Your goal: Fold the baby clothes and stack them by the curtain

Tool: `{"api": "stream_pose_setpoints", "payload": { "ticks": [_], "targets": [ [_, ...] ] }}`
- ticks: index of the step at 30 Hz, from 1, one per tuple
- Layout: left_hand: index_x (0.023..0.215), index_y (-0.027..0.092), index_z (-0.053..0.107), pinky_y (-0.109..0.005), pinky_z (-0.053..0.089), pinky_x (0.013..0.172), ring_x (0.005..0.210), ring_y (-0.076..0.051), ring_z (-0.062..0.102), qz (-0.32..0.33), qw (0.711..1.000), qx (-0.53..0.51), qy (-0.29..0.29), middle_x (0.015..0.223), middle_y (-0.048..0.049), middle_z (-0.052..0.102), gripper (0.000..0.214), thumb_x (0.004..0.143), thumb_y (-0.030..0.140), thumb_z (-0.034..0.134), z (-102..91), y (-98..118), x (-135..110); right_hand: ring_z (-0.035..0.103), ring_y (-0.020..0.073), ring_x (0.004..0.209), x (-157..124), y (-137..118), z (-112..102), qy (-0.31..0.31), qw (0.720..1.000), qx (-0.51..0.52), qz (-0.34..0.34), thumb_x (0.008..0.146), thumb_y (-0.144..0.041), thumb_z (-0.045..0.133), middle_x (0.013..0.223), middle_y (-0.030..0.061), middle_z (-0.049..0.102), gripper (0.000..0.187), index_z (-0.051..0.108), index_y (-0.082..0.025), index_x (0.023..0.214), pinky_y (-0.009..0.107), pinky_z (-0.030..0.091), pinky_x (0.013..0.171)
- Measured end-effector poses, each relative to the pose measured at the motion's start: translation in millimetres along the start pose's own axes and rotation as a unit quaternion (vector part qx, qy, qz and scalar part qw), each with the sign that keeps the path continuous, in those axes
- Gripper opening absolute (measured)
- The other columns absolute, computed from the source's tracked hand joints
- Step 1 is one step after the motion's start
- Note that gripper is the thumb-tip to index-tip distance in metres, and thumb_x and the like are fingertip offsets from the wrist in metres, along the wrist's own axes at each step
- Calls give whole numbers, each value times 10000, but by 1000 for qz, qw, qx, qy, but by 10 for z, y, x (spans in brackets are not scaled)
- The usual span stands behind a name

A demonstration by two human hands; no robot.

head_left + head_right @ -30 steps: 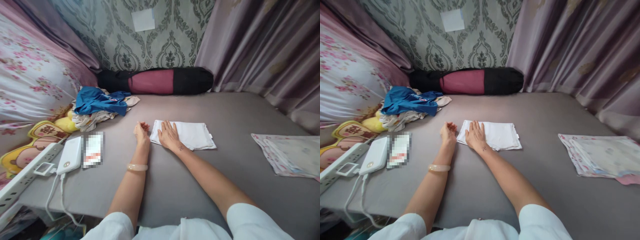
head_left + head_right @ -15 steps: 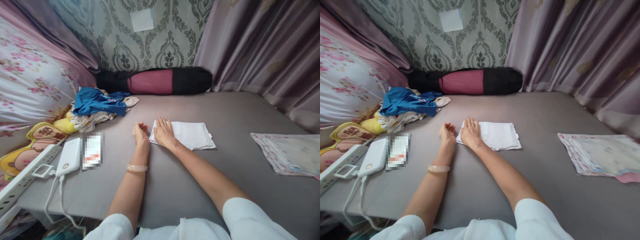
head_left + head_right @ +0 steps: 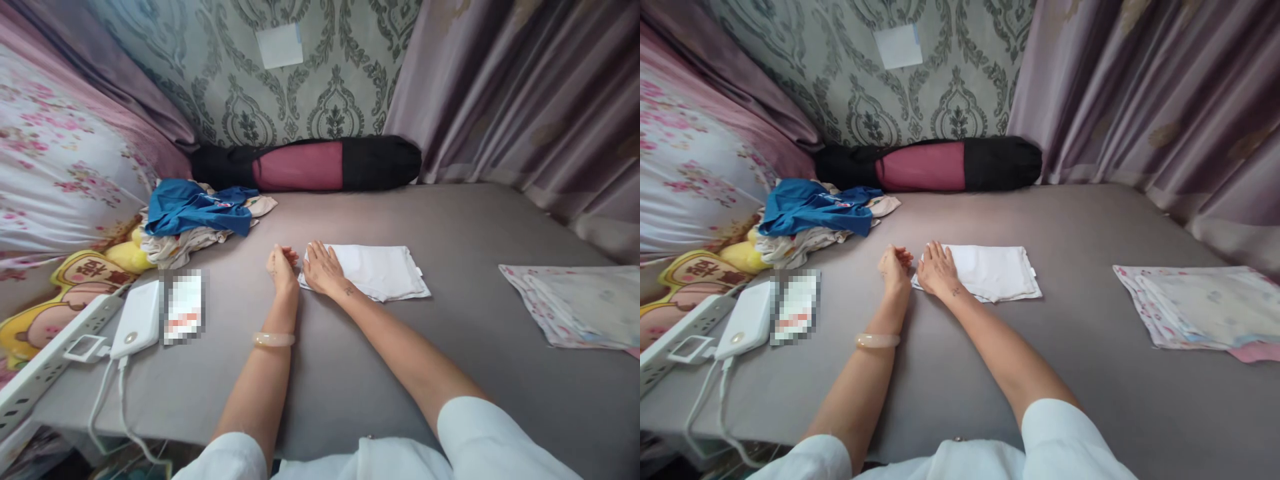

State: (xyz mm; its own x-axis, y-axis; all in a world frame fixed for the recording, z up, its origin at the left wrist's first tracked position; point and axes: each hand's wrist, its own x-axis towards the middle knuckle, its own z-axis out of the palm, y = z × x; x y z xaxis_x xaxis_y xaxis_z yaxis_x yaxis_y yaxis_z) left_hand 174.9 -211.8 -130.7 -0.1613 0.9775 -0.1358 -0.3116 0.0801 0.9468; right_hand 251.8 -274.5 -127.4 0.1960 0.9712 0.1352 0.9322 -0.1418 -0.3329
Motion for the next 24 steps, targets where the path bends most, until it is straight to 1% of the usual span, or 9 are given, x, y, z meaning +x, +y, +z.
{"api": "stream_pose_setpoints", "payload": {
  "ticks": [2,3,6,9,11,13,18,20,24],
  "targets": [
    [688,186,567,-234,435,563,556,-120,591,104,990,84,-48,590,-1,592,343,867,457,458,22,-11,-71,246,251,1446,-31,49,-66,13,1000,-7,2,986,-276,279,1543,165,342,538,379,-31,1455,438,106,1183],
    [711,186,586,-244,459,602,602,-131,612,157,976,128,-76,626,-15,620,331,879,440,459,36,-23,-110,242,251,1448,-52,85,-100,22,1000,-15,6,984,-263,280,1542,166,344,533,381,-31,1453,443,89,1185],
    [866,194,638,-274,504,722,768,-161,662,272,914,251,-166,809,-54,705,190,885,314,492,76,-90,-207,213,254,1458,-125,221,-181,27,998,-46,14,975,-230,282,1547,166,334,525,377,-28,1451,464,56,1186],
    [1028,211,634,-322,513,855,942,-196,670,320,845,340,-262,1018,-85,717,232,850,158,496,89,-184,-236,222,259,1454,-191,336,-194,6,998,-66,13,974,-225,279,1542,169,342,526,372,-29,1453,475,75,1181],
    [1049,219,635,-364,500,919,998,-225,663,318,817,374,-303,1066,-96,707,299,810,94,507,81,-235,-223,256,260,1439,-218,372,-169,6,997,-72,8,974,-224,274,1526,170,371,525,381,-22,1446,469,100,1177],
    [1036,236,648,-387,492,943,1010,-245,659,298,817,376,-319,1071,-93,705,338,771,62,532,68,-264,-200,285,263,1425,-229,378,-135,18,997,-72,9,976,-224,265,1510,170,399,522,398,-14,1435,464,113,1175],
    [980,274,670,-396,458,991,1029,-249,645,257,851,321,-326,1054,-64,707,359,724,43,568,54,-270,-175,309,264,1413,-227,358,-102,38,997,-65,12,978,-226,265,1492,169,426,511,431,-21,1416,457,117,1175],
    [1000,272,661,-397,454,993,1036,-250,641,265,842,332,-331,1068,-69,703,367,736,44,546,51,-270,-176,324,261,1405,-232,367,-131,35,998,-59,8,979,-226,267,1485,170,436,508,437,-22,1411,451,129,1174],
    [1072,251,626,-401,460,985,1047,-255,637,307,803,383,-338,1090,-105,693,345,798,84,498,36,-274,-180,338,254,1399,-267,431,-252,26,999,-37,-3,979,-216,266,1474,158,456,504,440,-29,1413,422,166,1169]
  ]
}}
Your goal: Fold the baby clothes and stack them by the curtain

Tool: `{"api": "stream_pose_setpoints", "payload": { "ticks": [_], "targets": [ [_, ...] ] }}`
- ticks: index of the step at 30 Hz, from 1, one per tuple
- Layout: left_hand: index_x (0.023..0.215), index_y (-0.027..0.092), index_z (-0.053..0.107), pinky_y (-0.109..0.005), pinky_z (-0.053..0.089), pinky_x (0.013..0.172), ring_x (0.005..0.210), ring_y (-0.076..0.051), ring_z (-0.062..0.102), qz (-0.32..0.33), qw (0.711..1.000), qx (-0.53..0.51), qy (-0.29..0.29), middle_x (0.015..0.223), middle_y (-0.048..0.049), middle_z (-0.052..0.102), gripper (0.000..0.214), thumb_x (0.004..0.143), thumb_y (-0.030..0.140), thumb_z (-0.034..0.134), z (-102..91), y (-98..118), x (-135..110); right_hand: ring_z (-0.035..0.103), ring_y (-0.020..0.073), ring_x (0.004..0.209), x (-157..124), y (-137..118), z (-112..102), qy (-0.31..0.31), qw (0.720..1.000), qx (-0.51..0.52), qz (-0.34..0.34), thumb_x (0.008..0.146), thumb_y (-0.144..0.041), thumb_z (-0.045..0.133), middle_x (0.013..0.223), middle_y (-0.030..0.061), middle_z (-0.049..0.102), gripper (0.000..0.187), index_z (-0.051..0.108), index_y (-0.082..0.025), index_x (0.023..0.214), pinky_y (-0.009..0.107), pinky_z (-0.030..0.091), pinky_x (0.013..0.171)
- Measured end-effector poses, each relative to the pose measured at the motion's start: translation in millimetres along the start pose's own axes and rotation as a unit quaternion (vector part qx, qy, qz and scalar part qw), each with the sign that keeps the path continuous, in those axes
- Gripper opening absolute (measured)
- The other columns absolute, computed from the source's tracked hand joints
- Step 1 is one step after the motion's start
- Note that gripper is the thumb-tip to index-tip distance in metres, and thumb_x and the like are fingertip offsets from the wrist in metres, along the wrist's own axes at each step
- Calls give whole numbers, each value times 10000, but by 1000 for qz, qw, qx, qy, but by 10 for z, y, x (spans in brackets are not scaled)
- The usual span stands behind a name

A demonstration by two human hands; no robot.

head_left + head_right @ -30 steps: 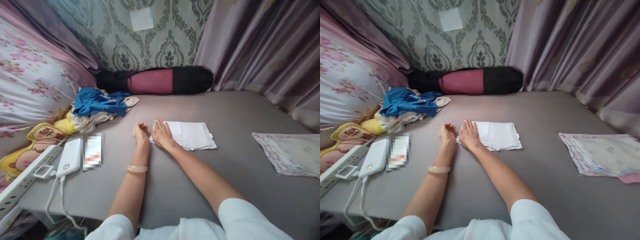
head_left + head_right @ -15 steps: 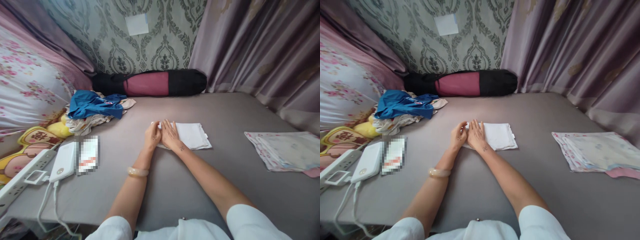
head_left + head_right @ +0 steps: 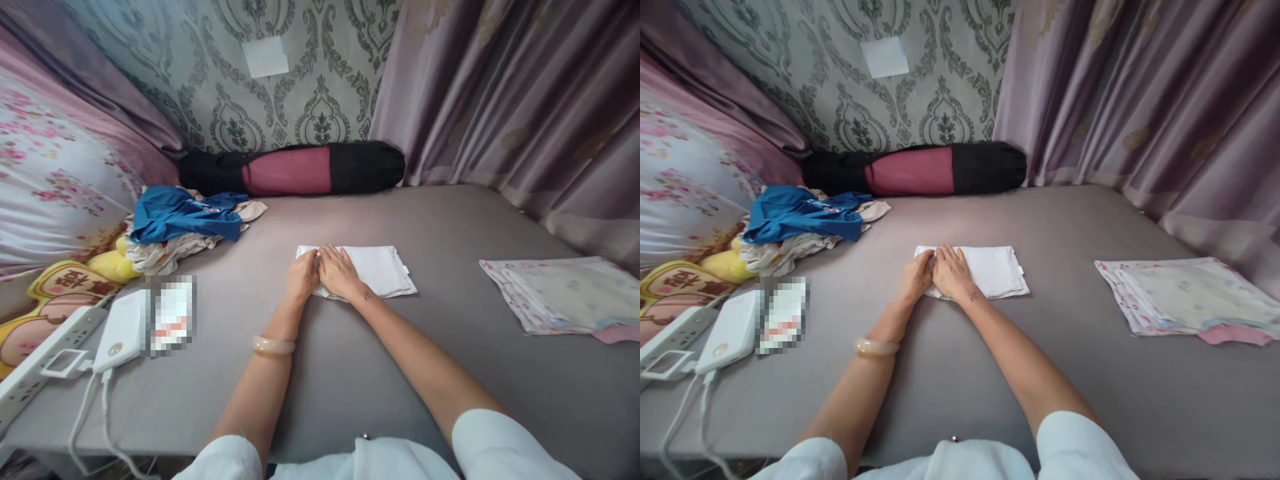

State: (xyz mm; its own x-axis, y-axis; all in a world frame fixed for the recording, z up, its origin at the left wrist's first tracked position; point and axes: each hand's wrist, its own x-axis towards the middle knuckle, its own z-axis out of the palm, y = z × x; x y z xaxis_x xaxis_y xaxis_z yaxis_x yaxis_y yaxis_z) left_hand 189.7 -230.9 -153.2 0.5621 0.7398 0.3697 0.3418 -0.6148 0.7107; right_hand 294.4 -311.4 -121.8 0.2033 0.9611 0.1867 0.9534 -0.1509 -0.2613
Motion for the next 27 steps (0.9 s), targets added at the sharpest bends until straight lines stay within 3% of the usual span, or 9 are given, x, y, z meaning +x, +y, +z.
{"api": "stream_pose_setpoints", "payload": {
  "ticks": [7,13,17,22,27],
  "targets": [
    [1253,162,528,-446,360,1100,1301,-254,496,70,986,138,-53,1329,-169,581,379,896,125,406,51,149,-21,331,281,1394,-99,205,-53,45,996,-18,71,989,-270,284,1474,191,442,508,432,-21,1406,463,170,1154],
    [1298,169,495,-457,328,1119,1350,-246,450,69,970,192,-133,1406,-152,533,362,969,189,346,132,299,-24,386,281,1345,-148,246,52,56,995,-46,71,990,-267,274,1443,193,477,499,458,-23,1385,448,196,1138],
    [1302,173,495,-458,324,1122,1354,-245,446,68,970,188,-137,1421,-148,520,365,972,187,341,125,269,-23,384,275,1349,-142,241,52,59,995,-38,71,990,-276,276,1446,191,473,498,466,-30,1380,442,188,1145],
    [1307,194,501,-455,317,1129,1353,-239,447,64,974,178,-124,1413,-142,530,365,984,244,339,133,258,-35,329,253,1399,-144,309,-27,22,997,1,81,992,-275,262,1493,165,425,509,425,-50,1418,432,185,1157],
    [1352,134,482,-483,271,1153,1400,-278,376,66,967,217,-115,1466,-171,464,434,990,323,337,135,334,-68,250,279,1441,-245,430,-124,36,993,-18,111,993,-292,258,1537,177,346,543,380,-23,1449,467,141,1171]
  ]
}}
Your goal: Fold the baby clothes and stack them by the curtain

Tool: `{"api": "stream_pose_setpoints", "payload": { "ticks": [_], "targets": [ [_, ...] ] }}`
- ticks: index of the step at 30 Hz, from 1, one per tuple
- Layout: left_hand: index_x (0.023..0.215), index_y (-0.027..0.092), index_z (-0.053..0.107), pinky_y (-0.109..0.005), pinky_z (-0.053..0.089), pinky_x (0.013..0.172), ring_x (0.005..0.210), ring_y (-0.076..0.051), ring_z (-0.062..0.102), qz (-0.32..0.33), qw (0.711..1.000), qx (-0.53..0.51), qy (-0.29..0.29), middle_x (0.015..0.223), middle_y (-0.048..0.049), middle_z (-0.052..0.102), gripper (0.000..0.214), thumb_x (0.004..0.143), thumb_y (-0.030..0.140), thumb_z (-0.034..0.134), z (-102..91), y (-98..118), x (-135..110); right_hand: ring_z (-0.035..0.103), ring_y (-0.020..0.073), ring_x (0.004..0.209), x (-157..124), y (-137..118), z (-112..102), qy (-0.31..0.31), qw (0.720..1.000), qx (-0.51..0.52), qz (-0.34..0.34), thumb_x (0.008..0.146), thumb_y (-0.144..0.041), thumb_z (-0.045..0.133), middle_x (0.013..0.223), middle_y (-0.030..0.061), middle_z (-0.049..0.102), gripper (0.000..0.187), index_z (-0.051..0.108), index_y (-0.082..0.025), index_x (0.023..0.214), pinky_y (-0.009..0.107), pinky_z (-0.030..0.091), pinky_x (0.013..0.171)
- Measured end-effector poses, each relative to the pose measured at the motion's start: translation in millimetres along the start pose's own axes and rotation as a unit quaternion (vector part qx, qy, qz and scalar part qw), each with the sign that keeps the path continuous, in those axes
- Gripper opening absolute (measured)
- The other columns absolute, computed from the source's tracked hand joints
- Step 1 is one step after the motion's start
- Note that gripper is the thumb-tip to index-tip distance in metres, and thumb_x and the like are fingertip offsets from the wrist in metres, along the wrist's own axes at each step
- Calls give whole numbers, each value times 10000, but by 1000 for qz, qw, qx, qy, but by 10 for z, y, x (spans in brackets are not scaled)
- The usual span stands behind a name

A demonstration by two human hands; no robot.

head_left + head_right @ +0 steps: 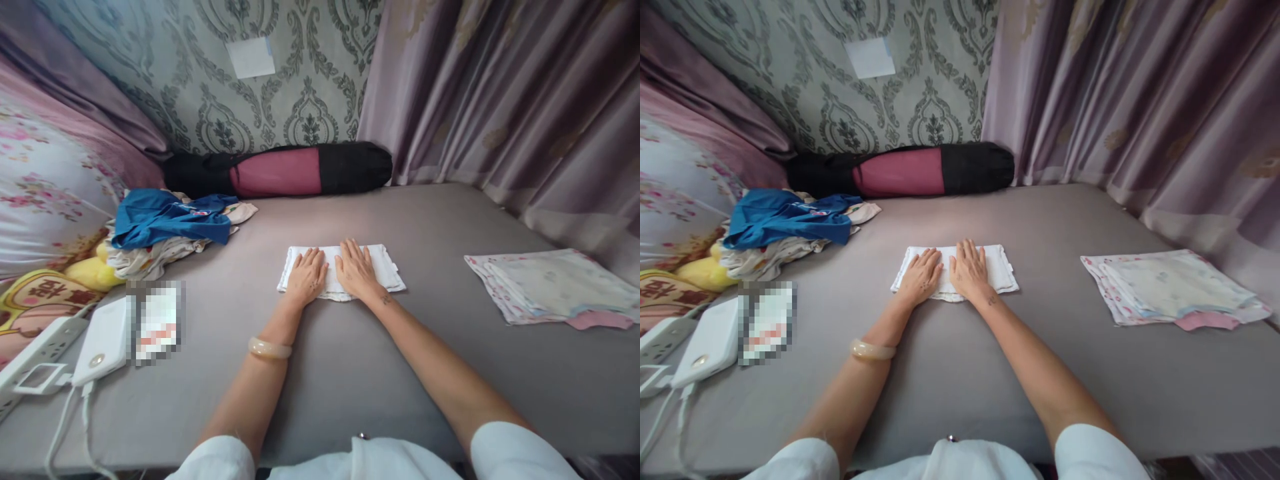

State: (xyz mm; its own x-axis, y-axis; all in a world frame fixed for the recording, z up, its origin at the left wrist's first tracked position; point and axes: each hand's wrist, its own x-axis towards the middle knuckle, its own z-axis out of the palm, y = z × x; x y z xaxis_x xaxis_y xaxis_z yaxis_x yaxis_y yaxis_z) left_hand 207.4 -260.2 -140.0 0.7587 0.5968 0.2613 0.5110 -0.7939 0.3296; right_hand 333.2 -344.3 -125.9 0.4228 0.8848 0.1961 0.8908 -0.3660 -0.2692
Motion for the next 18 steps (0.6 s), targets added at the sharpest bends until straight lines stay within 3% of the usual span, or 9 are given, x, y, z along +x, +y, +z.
{"api": "stream_pose_setpoints", "payload": {
  "ticks": [11,18],
  "targets": [
    [1409,161,445,-508,251,1157,1402,-283,373,18,999,36,-18,1478,-160,451,491,986,386,335,42,0,-24,265,271,1437,-76,97,110,-9,1000,-9,3,998,-327,235,1520,170,380,572,372,-17,1459,460,163,1170],
    [1405,105,439,-502,236,1163,1407,-299,359,21,999,32,-6,1480,-197,434,535,984,416,330,-16,36,-40,273,270,1435,-111,125,65,11,1000,-3,15,1000,-313,243,1516,162,391,557,378,-25,1458,461,155,1172]
  ]
}}
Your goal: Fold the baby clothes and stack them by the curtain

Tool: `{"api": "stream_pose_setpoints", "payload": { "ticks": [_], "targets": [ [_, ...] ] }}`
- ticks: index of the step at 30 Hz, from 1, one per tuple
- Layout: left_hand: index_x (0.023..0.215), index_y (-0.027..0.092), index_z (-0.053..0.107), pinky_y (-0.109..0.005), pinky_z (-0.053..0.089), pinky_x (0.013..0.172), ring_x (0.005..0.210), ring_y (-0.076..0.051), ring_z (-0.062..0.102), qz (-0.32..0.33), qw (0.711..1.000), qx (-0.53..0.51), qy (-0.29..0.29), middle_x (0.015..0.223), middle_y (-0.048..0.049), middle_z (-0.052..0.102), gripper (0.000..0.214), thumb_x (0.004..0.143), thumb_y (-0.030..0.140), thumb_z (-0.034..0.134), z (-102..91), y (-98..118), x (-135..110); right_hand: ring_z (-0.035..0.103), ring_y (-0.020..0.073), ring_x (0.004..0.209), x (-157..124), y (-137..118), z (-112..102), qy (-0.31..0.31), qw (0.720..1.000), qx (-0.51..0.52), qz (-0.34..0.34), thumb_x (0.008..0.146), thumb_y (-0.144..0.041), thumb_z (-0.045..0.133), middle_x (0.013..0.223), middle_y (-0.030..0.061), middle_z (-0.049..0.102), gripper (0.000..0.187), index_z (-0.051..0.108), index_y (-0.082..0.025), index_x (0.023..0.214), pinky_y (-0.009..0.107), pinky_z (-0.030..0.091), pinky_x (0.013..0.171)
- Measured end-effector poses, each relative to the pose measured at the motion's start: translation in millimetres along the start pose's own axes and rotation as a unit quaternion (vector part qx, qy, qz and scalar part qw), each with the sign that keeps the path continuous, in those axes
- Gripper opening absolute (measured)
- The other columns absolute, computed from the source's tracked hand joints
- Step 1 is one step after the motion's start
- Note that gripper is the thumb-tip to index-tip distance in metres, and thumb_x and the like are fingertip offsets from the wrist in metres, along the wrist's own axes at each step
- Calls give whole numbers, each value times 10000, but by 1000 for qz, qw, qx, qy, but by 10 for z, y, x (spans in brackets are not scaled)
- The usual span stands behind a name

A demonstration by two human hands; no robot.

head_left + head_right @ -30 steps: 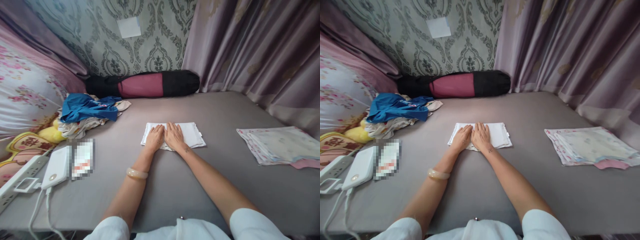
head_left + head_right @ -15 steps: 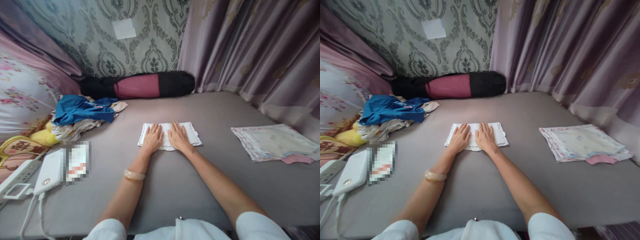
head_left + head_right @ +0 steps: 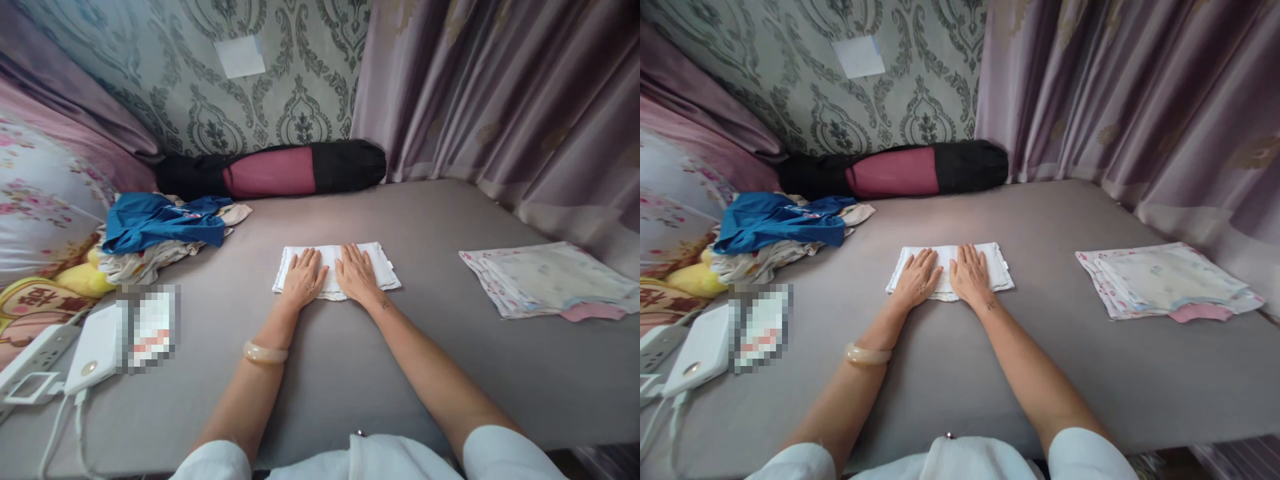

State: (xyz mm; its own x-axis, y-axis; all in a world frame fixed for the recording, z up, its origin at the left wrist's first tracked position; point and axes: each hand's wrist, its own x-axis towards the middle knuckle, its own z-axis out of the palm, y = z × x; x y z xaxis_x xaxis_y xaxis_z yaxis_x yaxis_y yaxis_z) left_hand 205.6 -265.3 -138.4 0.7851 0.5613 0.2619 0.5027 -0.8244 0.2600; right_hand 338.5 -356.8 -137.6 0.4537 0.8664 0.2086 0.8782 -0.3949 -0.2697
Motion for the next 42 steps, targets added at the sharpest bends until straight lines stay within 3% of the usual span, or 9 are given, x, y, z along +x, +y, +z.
{"api": "stream_pose_setpoints", "payload": {
  "ticks": [5,16,20,25,29,34,39,42],
  "targets": [
    [1454,119,376,-505,194,1181,1444,-295,288,15,1000,11,-12,1527,-189,362,614,975,500,326,17,37,-22,245,285,1445,-15,102,-54,34,999,-34,26,997,-313,248,1531,192,347,564,374,-9,1455,500,102,1174],
    [1494,96,307,-502,187,1188,1464,-294,232,10,995,53,-82,1562,-179,292,697,970,556,297,-31,85,-25,283,290,1428,-14,151,-16,-1,997,-48,62,1007,-340,236,1518,180,379,569,391,-12,1445,486,153,1164],
    [1487,103,324,-474,193,1191,1451,-259,275,-8,997,56,-59,1544,-153,343,639,993,500,246,-42,73,-22,293,292,1422,-14,175,-51,5,997,-53,62,1004,-339,244,1510,185,389,570,398,-7,1439,485,158,1163],
    [1462,89,376,-493,162,1197,1435,-258,314,-79,993,84,18,1513,-158,399,598,998,444,249,-17,-5,-8,261,314,1432,-7,286,-85,32,992,-73,96,998,-331,247,1523,201,358,571,397,4,1437,521,144,1159],
    [1439,77,413,-539,225,1163,1434,-312,301,-136,986,96,-8,1517,-180,383,596,991,441,264,1,-46,-2,280,321,1422,-9,342,-81,6,990,-70,121,997,-335,250,1536,209,329,582,358,8,1455,514,211,1141],
    [1432,84,419,-524,242,1156,1442,-318,278,-143,985,91,-31,1532,-176,360,585,993,435,261,-9,-38,8,262,313,1430,-1,338,-59,-6,990,-59,131,995,-338,248,1548,205,307,585,338,-3,1467,488,217,1146],
    [1393,91,452,-491,270,1141,1425,-327,309,-161,984,69,-4,1518,-200,374,543,977,417,330,2,-54,22,240,315,1438,15,360,-84,-13,990,-14,141,979,-321,290,1553,204,297,571,351,-14,1456,478,186,1159],
    [1338,46,476,-419,348,1092,1352,-321,423,-199,978,45,39,1451,-252,432,516,944,372,409,0,-117,46,311,291,1407,54,452,-182,-22,987,60,149,932,-271,395,1528,208,344,557,383,-27,1432,409,224,1151]
  ]
}}
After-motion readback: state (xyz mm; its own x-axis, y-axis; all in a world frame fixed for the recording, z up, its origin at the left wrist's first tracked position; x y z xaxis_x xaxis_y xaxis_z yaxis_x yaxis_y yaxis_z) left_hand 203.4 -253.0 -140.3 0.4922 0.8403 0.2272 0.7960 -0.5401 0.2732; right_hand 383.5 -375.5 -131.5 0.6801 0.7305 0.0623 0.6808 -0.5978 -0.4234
